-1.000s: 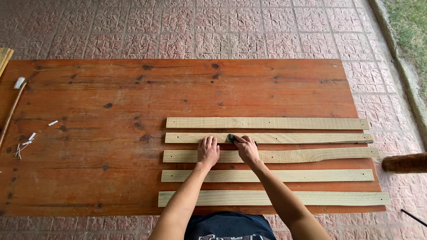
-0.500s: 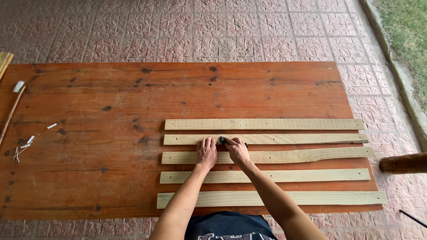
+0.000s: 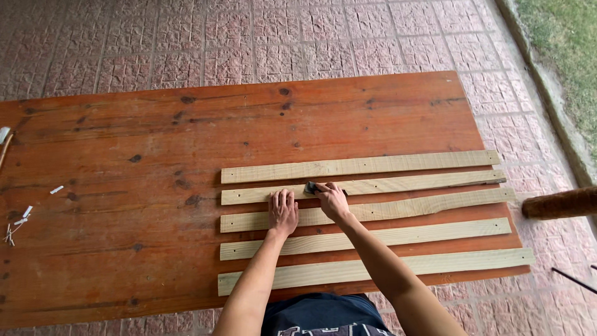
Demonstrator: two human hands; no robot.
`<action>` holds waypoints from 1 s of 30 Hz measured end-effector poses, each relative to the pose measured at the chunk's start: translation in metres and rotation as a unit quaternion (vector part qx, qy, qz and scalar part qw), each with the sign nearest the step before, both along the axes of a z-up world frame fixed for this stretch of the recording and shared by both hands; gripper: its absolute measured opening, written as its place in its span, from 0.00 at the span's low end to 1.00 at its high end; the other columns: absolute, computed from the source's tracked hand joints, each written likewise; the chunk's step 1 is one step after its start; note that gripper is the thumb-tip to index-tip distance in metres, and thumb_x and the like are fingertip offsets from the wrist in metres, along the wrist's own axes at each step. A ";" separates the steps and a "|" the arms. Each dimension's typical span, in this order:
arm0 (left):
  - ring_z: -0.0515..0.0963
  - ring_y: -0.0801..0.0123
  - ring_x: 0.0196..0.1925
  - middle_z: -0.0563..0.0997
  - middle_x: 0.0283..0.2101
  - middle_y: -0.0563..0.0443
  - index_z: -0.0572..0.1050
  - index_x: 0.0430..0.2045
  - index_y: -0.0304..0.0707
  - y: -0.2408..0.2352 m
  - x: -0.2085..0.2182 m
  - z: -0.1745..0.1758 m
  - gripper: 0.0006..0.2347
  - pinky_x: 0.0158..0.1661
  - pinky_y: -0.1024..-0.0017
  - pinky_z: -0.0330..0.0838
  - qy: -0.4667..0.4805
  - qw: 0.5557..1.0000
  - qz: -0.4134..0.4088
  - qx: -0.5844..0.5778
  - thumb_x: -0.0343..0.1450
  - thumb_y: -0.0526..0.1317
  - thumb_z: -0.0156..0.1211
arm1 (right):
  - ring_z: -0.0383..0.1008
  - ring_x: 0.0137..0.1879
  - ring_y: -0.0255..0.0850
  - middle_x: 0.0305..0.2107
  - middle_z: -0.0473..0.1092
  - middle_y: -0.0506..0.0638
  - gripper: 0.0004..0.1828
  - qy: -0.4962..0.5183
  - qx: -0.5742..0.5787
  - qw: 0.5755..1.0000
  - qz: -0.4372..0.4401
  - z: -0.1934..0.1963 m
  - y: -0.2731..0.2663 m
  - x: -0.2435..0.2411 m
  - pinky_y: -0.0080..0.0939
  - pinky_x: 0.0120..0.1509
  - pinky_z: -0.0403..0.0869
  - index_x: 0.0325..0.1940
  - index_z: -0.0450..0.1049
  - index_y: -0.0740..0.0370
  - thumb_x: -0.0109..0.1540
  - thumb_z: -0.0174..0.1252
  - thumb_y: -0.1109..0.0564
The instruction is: The person sands the surfaces of several long wooden planks laid out on a workbench using a sanding block. The person moves the sanding block back and forth along the length of each plank repeatedly.
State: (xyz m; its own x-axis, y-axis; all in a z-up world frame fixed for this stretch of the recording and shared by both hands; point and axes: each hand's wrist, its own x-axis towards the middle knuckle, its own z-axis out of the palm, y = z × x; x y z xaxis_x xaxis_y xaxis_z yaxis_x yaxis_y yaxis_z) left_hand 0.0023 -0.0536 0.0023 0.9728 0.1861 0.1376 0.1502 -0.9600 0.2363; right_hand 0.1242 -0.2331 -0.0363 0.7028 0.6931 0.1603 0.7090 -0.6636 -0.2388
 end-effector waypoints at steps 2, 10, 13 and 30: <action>0.64 0.51 0.66 0.68 0.56 0.44 0.68 0.53 0.40 0.001 0.000 -0.008 0.16 0.69 0.50 0.52 -0.013 1.000 -0.006 0.002 0.76 0.47 0.41 | 0.71 0.59 0.47 0.53 0.76 0.39 0.14 -0.002 -0.001 1.000 -0.003 0.001 0.008 -0.003 0.47 0.56 0.74 0.43 0.84 0.43 0.60 0.53 0.53; 0.64 0.50 0.65 0.66 0.54 0.45 0.67 0.53 0.40 0.003 0.000 -0.012 0.17 0.69 0.48 0.53 -0.031 0.999 -0.017 -0.009 0.71 0.45 0.46 | 0.69 0.61 0.45 0.56 0.74 0.37 0.16 0.002 -0.012 1.000 0.005 -0.008 0.000 -0.004 0.46 0.60 0.73 0.47 0.83 0.44 0.58 0.54 0.54; 0.64 0.50 0.65 0.67 0.53 0.45 0.68 0.52 0.40 0.002 0.002 -0.018 0.18 0.69 0.48 0.53 -0.043 0.999 -0.010 -0.004 0.69 0.44 0.48 | 0.68 0.61 0.43 0.57 0.73 0.36 0.17 0.017 -0.020 1.000 0.004 -0.012 -0.009 -0.004 0.45 0.62 0.72 0.47 0.83 0.42 0.56 0.57 0.54; 0.64 0.50 0.66 0.66 0.56 0.44 0.67 0.52 0.39 0.002 0.003 -0.025 0.22 0.71 0.49 0.51 -0.056 0.998 0.022 -0.015 0.63 0.42 0.50 | 0.68 0.62 0.46 0.57 0.73 0.38 0.19 0.010 -0.008 1.000 0.010 -0.022 0.003 -0.010 0.46 0.58 0.74 0.47 0.83 0.43 0.54 0.57 0.54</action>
State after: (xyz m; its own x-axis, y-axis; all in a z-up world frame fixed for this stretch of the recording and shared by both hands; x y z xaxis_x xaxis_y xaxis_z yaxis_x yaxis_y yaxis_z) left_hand 0.0050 -0.0517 -0.0225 0.9425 0.2330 0.2398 0.1621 -0.9457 0.2818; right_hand 0.1140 -0.2298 -0.0578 0.6922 0.7090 0.1346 0.7168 -0.6537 -0.2428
